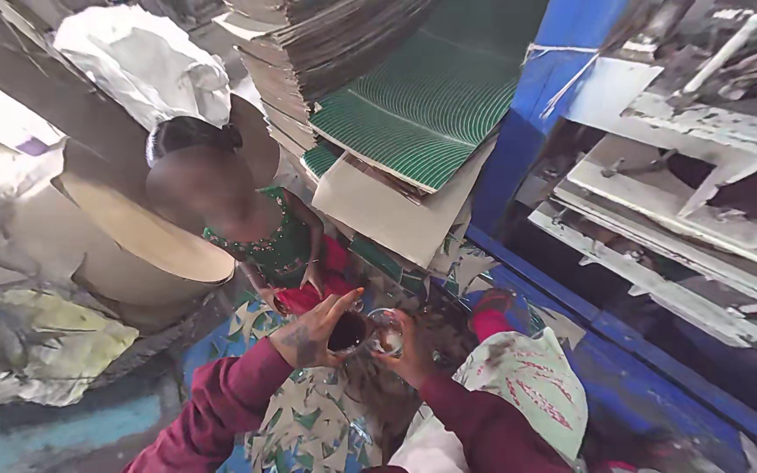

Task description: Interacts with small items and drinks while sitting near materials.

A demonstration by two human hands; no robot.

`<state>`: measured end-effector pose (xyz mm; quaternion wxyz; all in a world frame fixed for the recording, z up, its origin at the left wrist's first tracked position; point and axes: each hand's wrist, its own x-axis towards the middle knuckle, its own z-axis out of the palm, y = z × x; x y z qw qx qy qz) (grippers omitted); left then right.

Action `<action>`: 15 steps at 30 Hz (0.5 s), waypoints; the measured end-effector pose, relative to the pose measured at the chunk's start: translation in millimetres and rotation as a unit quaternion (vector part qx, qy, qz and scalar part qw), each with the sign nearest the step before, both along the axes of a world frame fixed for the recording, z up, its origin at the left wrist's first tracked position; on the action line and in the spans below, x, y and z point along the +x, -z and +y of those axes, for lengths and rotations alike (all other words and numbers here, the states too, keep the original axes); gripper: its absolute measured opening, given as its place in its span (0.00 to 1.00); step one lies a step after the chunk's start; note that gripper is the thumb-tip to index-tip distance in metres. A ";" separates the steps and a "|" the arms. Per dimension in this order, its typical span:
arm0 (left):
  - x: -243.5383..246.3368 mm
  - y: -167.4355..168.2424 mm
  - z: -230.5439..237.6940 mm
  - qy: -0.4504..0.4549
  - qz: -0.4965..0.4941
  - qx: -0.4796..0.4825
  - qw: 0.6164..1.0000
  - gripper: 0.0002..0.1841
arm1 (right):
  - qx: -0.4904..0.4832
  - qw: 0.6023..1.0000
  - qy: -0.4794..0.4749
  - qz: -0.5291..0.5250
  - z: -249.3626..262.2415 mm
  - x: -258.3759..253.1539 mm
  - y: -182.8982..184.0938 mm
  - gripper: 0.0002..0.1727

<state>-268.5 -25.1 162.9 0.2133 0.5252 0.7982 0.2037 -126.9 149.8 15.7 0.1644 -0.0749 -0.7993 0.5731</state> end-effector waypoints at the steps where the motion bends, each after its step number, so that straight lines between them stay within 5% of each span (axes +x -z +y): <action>1: 0.6 -0.3 1.4 0.006 0.009 -0.002 1.000 0.63 | -0.002 1.000 0.000 0.002 0.9 0.3 -0.7 0.53; 15: 12.0 -18.5 22.6 0.010 0.038 -0.110 0.993 0.63 | -0.001 1.000 0.004 0.026 5.6 -6.1 1.1 0.51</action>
